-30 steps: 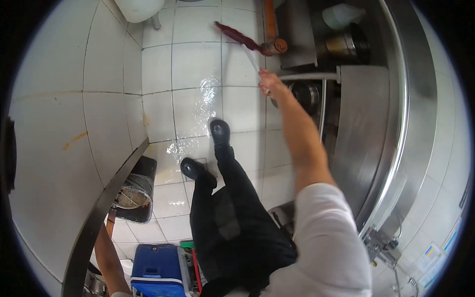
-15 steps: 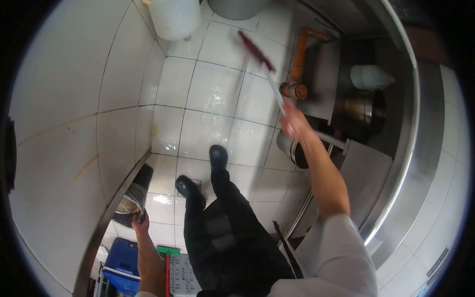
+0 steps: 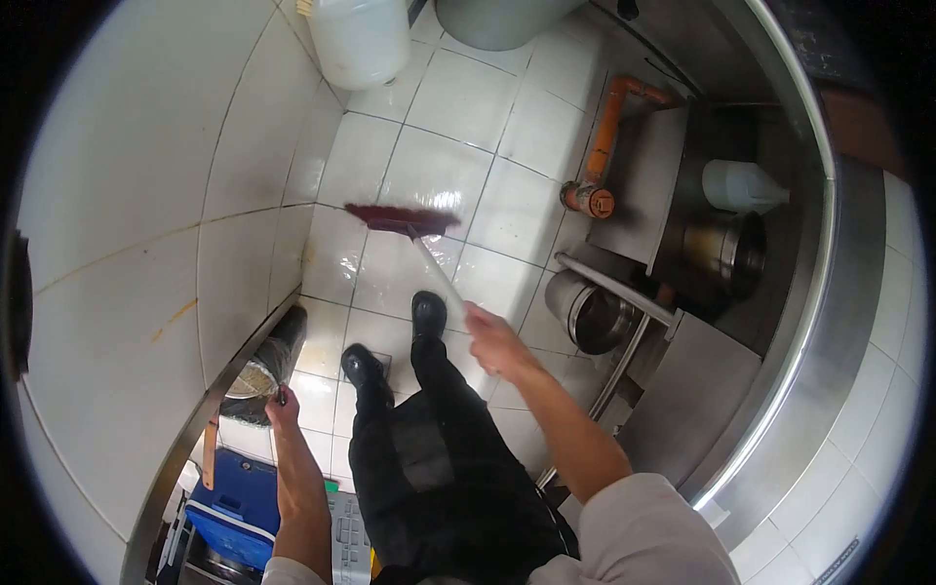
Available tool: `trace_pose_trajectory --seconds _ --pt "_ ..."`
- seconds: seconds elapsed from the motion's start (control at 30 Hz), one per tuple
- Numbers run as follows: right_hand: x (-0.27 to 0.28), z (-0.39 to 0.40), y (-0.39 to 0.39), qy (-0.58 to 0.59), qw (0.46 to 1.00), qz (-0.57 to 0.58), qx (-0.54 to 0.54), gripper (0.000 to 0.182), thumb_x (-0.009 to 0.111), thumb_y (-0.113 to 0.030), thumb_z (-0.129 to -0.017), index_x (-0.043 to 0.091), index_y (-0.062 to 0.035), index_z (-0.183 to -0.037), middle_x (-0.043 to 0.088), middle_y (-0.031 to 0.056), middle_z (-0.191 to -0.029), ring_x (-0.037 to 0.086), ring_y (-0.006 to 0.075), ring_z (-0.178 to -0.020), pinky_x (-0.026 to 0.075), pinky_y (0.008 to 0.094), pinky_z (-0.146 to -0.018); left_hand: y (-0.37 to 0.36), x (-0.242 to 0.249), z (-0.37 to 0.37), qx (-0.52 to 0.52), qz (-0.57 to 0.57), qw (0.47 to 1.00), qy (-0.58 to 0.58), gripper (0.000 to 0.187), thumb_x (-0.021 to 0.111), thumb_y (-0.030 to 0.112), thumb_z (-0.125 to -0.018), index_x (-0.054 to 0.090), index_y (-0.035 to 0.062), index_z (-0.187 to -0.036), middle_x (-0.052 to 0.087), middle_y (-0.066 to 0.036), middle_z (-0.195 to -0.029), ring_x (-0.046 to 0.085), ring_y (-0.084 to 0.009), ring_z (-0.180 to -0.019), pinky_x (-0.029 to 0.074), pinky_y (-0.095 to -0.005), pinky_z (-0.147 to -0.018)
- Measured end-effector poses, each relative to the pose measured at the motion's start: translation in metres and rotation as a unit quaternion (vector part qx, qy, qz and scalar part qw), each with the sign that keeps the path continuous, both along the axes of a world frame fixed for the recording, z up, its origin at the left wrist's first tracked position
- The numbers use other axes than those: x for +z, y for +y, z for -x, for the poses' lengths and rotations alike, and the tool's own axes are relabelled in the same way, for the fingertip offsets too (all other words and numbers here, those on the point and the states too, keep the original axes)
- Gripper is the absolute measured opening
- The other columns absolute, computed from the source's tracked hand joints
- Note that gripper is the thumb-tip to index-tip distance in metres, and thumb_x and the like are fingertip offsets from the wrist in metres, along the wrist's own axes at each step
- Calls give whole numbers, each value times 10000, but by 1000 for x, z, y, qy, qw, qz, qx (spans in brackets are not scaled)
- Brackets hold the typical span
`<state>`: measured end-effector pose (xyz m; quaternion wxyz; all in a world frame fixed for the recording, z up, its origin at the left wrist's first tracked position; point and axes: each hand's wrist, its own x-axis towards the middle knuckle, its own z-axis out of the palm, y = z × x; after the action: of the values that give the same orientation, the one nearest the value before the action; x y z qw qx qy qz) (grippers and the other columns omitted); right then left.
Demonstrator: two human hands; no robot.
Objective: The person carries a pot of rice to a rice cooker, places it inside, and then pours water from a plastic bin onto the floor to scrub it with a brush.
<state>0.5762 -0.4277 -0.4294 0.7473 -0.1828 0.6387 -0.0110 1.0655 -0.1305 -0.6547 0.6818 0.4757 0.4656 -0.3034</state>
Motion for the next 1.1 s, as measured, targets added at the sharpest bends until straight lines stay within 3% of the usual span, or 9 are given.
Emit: trace_pose_trajectory --seconds 0.27,0.4,0.6,0.8,0.93,0.97,1.0,1.03,1.1 --pt "-73 -127 -86 186 944 234 141 492 384 -231 -955 357 -99 -1427 641 271 -1031 643 399 -897 498 500 -823 16 119 118 -336 42 940 -43 563 618 274 -921 323 177 -1390 516 -207 -1247 598 -295 -1048 538 -315 -739" --pt "-136 -142 75 201 900 274 275 534 384 -238 -959 245 -161 -1469 627 307 -1041 601 492 -979 461 571 -871 95 160 128 -781 -139 567 -221 748 671 358 -887 280 44 -1442 438 -223 -1377 470 -346 -1254 464 -382 -955" --pt "16 -72 189 161 956 171 174 361 467 -271 -952 556 -169 -1286 655 204 -814 638 294 -659 502 440 -619 207 232 64 -656 0 703 274 746 502 555 -931 381 18 -1434 488 -111 -1402 462 -217 -1276 325 -361 -1101" --pt "-38 -7 182 203 958 128 -159 438 401 -379 -988 477 -153 -1356 516 54 -619 445 170 -432 347 352 -372 262 265 31 -631 -2 683 367 708 510 527 -934 375 54 -1443 460 -84 -1433 449 -224 -1292 302 -368 -1128" --pt "-189 -28 220 198 955 44 -218 277 433 -356 -982 566 -115 -1013 432 60 -550 383 194 -390 338 384 -357 191 349 -16 -847 24 521 98 718 648 346 -877 351 43 -1456 513 -114 -1339 500 -216 -1223 407 -359 -1007" --pt "-151 -49 240 134 940 -77 -305 349 375 -454 -989 475 -153 -844 390 32 -532 343 175 -387 266 334 -340 199 348 -67 -886 33 444 -131 750 640 372 -873 322 50 -1470 487 -104 -1352 508 -193 -1192 426 -357 -980" --pt "-114 -49 256 134 939 -81 -307 349 375 -454 -989 475 -153 -844 390 32 -532 343 175 -387 266 334 -340 171 377 -91 -781 33 566 -262 663 549 353 -933 304 57 -1473 433 -116 -1417 506 -217 -1187 428 -360 -980" --pt "-76 -39 273 72 935 -96 -335 268 413 -418 -989 501 -165 -994 423 32 -566 360 153 -395 295 328 -335 116 438 -93 -716 -152 464 -498 559 485 306 -971 334 70 -1454 532 -139 -1345 483 -287 -1267 363 -444 -1074" --pt "3 -10 300 20 932 -101 -348 292 442 -382 -995 492 -192 -1210 450 18 -599 378 116 -407 318 301 -327 44 544 -158 -559 -55 543 -624 610 452 354 -975 266 65 -1478 488 -180 -1384 426 -346 -1310 293 -496 -1107"
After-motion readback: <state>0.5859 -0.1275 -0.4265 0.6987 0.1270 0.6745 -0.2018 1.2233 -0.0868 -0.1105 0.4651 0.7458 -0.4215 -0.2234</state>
